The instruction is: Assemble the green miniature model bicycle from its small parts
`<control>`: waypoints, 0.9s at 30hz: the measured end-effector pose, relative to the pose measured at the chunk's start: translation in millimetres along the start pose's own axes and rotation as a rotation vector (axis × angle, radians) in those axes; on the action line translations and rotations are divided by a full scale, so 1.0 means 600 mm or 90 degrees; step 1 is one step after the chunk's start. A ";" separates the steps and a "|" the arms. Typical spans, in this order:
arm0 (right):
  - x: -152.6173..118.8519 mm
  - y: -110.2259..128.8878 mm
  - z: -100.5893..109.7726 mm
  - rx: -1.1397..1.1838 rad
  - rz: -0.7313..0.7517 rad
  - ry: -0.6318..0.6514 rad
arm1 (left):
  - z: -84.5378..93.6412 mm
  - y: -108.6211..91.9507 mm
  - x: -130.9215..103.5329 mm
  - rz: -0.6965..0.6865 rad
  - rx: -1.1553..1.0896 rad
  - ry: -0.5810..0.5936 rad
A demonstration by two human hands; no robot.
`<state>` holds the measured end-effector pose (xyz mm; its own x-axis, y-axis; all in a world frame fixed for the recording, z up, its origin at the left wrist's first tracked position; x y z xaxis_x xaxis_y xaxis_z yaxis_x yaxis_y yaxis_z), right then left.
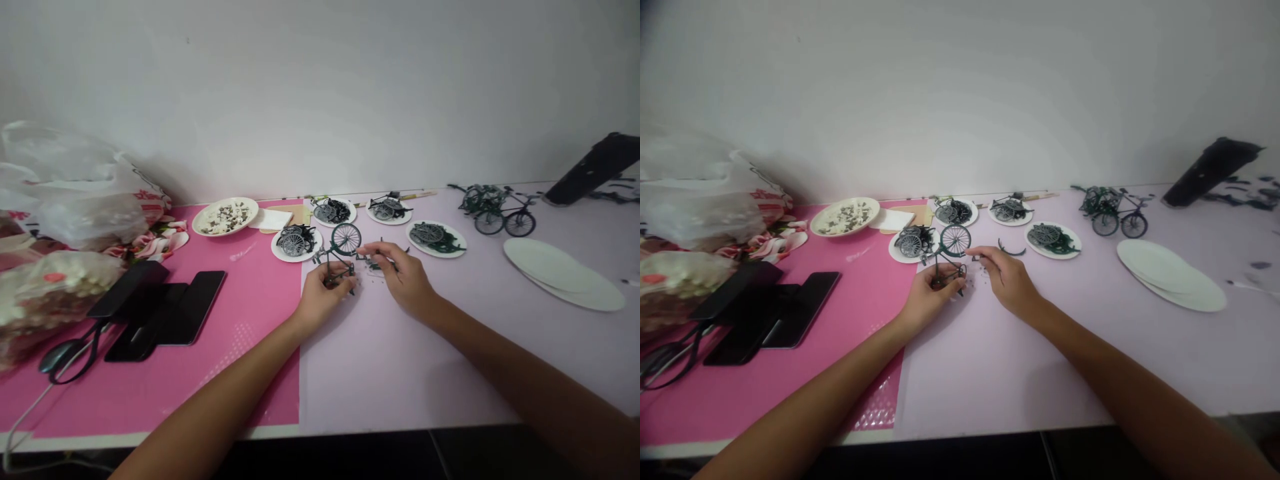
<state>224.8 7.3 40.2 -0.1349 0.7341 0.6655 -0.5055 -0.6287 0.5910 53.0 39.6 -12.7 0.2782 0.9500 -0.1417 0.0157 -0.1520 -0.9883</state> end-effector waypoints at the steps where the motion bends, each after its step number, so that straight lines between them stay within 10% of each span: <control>1: 0.001 0.002 0.000 -0.003 0.004 0.004 | 0.001 0.000 0.000 -0.001 0.004 -0.005; 10: 0.011 0.033 0.017 -0.067 0.157 -0.078 | 0.002 -0.010 -0.003 -0.036 0.032 -0.013; 27: -0.002 0.039 0.013 -0.018 0.130 -0.085 | 0.003 -0.020 -0.007 -0.046 0.058 -0.026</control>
Point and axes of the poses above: each hand's wrist, its own x-axis towards the middle knuckle, its own z-axis out of the back of the hand, y = z × x, the point moved 7 cm from there along x, towards the middle knuckle, and after that the axes turned 7 degrees about z, right-handed, at the moved point
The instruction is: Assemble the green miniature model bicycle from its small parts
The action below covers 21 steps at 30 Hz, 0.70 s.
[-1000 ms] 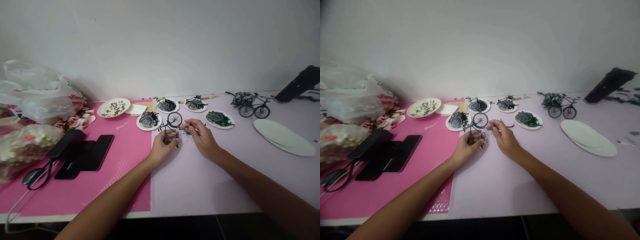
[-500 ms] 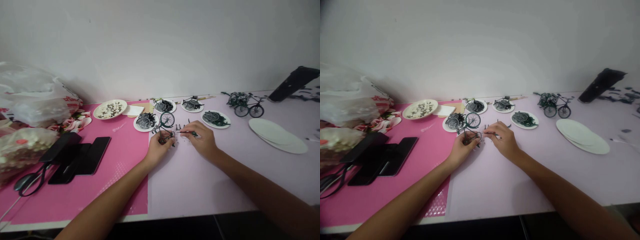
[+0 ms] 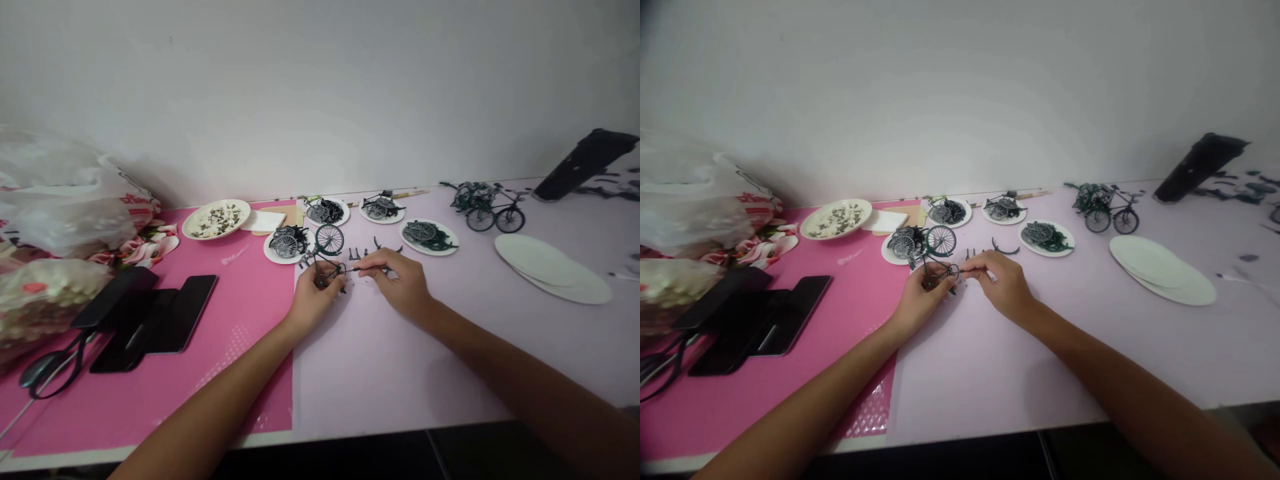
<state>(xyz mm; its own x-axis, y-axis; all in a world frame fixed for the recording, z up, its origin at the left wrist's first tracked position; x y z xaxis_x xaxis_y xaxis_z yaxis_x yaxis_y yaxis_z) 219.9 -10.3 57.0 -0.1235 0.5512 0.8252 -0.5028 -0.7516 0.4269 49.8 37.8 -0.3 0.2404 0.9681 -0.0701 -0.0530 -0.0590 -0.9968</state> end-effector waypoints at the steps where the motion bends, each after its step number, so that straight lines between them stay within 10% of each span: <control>1: 0.000 0.000 0.000 -0.001 0.000 0.001 | 0.000 0.000 0.000 -0.001 0.000 -0.001; 21: 0.003 0.006 -0.003 0.008 0.038 0.034 | -0.001 0.003 0.000 -0.009 0.011 -0.009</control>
Point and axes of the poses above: each hand's wrist, its own x-axis towards the middle knuckle, its own z-axis out of the back of the hand, y = z × x, the point moved 7 cm from there along x, towards the middle knuckle, and after that the axes turned 7 degrees about z, right-handed, at the moved point
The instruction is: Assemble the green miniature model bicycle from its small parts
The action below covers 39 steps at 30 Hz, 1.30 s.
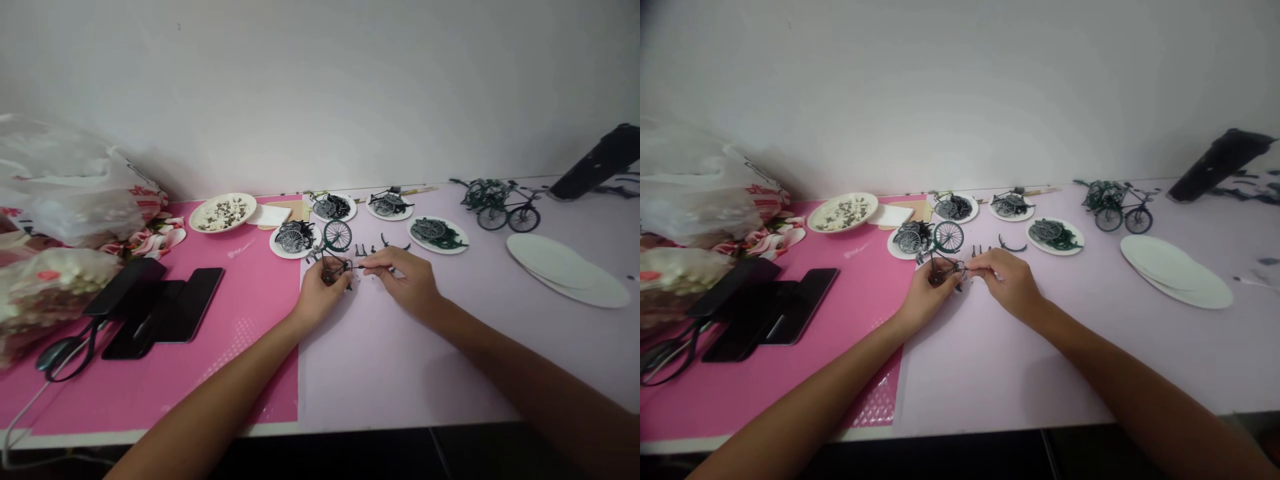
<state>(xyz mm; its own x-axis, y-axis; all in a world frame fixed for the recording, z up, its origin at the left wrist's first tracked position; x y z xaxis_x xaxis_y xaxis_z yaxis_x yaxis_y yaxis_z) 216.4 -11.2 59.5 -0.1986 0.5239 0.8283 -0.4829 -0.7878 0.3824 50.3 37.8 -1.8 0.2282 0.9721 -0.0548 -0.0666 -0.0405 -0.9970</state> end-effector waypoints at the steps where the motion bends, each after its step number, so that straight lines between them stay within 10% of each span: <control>1: 0.000 0.001 0.001 -0.002 0.001 -0.003 | 0.000 0.001 0.000 0.000 -0.002 -0.001; 39: -0.001 0.005 0.005 -0.041 0.054 -0.031 | 0.000 0.011 0.006 0.002 -0.006 0.001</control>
Point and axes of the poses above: each hand's wrist, its own x-axis towards the middle knuckle, its own z-axis out of the back of the hand, y = z × x, the point moved 7 cm from there along x, towards the middle knuckle, and after that the axes turned 7 degrees about z, right-handed, at the moved point
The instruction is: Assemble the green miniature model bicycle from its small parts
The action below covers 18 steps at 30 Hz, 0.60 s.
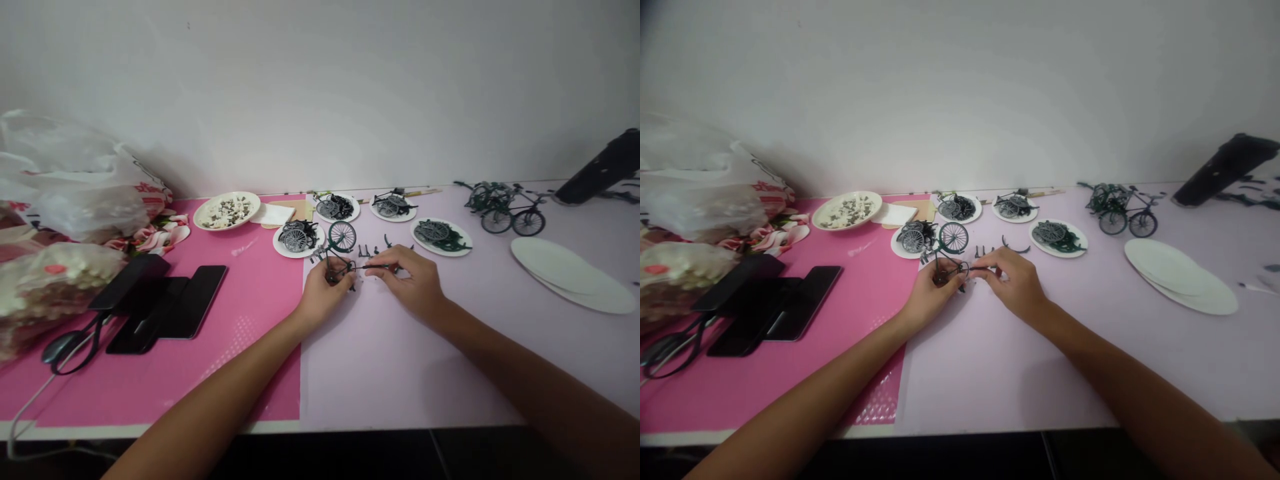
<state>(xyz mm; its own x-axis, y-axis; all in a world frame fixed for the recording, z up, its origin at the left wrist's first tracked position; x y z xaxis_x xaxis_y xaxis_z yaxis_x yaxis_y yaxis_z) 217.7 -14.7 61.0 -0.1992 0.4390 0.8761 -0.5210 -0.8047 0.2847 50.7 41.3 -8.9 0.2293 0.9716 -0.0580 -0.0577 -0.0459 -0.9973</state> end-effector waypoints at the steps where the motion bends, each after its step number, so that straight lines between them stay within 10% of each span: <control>1: 0.000 0.000 0.000 0.000 -0.003 0.000 | 0.000 0.000 0.000 0.002 0.003 -0.001; 18: 0.001 0.001 0.001 0.006 0.005 0.003 | -0.001 0.000 0.000 0.000 0.007 0.004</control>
<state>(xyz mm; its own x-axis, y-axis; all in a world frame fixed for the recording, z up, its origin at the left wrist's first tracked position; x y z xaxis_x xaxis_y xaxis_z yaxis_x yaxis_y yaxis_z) 217.9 -15.6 61.9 -0.2080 0.4344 0.8764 -0.5108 -0.8123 0.2814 50.9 41.0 -9.1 0.2354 0.9702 -0.0576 -0.0689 -0.0425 -0.9967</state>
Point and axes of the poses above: each hand's wrist, its own x-axis towards the middle knuckle, its own z-axis out of the back of the hand, y = z × x, the point moved 7 cm from there along x, towards the middle knuckle, and after that the axes turned 7 degrees about z, right-handed, at the moved point
